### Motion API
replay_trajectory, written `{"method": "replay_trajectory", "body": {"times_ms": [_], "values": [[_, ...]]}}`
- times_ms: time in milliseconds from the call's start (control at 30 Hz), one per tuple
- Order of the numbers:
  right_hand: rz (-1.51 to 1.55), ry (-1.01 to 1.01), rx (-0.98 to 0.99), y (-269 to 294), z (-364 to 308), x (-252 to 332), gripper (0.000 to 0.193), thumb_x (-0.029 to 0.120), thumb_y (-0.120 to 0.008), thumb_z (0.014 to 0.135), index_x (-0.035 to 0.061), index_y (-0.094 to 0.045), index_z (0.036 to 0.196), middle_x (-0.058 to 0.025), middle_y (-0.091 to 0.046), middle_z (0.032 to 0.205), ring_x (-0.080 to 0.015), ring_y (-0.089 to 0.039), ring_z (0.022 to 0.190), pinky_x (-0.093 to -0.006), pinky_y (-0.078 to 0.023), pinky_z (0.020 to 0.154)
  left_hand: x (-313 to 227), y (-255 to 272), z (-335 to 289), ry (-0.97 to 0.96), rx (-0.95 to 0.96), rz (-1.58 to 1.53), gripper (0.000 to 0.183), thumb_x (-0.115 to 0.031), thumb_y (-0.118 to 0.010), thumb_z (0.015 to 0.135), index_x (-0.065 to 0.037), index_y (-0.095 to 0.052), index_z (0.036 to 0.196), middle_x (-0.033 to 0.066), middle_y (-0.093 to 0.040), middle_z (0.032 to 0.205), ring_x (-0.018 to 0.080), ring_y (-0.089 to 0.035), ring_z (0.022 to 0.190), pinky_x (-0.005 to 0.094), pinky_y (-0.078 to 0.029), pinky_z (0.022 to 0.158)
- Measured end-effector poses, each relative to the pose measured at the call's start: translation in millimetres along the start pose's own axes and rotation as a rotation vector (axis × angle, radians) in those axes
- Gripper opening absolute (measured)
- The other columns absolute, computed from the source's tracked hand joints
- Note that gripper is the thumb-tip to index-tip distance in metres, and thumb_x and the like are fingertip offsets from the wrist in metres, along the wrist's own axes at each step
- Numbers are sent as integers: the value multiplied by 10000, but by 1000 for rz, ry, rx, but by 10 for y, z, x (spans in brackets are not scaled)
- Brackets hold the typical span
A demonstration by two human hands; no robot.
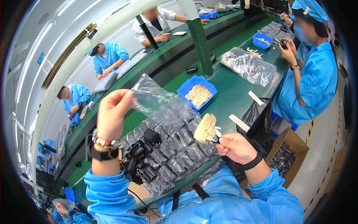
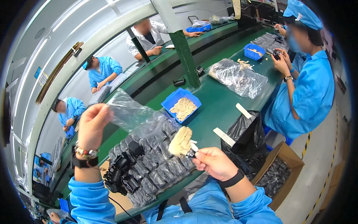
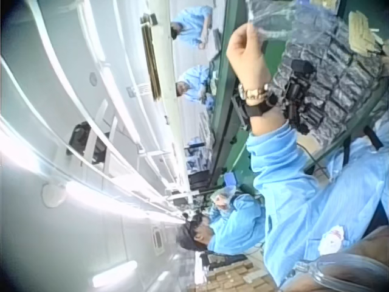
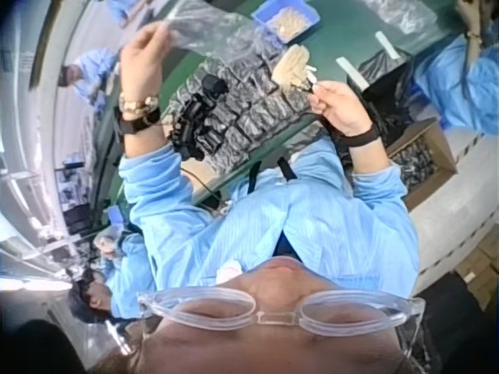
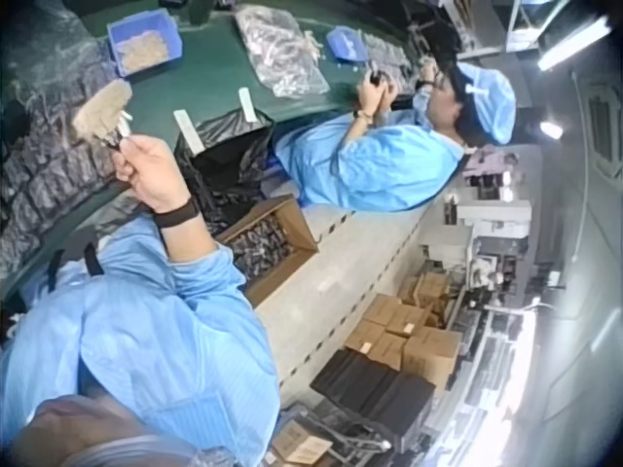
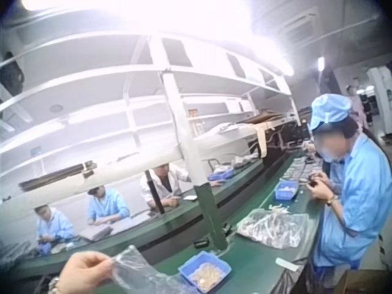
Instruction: Assembling small black plastic components and putting them into bags at a factory production line.
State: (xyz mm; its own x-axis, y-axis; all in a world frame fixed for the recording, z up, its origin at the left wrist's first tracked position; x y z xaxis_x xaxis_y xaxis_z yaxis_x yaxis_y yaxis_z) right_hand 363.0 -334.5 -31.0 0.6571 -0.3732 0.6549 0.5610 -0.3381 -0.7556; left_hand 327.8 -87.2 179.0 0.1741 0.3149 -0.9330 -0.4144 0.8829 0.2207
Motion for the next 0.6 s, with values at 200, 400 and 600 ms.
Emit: {"method": "replay_trajectory", "body": {"times_ms": [200,400,600], "values": [[-95,17,-365,770,113,118,176,128,-488,915,38,-536,772,-17,-541,704,-83,-452,564,-210,-374,517,-92,284,-857,39,-68,-23,87,-104,-536,891,-22,-529,917,118,-622,992,212,-602,948,370,-458,876],[-224,-54,-484,1072,393,123,146,139,-489,915,33,-532,824,-16,-541,722,-83,-469,585,-223,-396,522,-2,401,-1745,-91,-215,-409,188,-137,-511,893,-9,-458,1021,179,-591,1074,271,-584,1007,460,-403,953],[-632,-144,-616,950,440,239,222,196,-483,929,-11,-562,913,-62,-608,810,-125,-587,674,-249,-452,559,523,371,-2169,66,-336,-623,184,-144,-544,877,-7,-456,965,247,-581,1074,379,-589,991,483,-480,877]]}}
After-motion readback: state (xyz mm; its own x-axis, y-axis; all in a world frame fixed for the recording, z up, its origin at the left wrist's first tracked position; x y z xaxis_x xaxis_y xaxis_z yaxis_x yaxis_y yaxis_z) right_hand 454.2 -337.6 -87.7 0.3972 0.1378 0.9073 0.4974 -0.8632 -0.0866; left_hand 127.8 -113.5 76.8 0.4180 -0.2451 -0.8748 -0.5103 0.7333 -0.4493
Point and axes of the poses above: each hand's wrist, its own z-axis towards the middle knuckle, its own y-axis out of the back of the hand, x = y × z, the point moved 10 cm from there along z, towards the middle knuckle
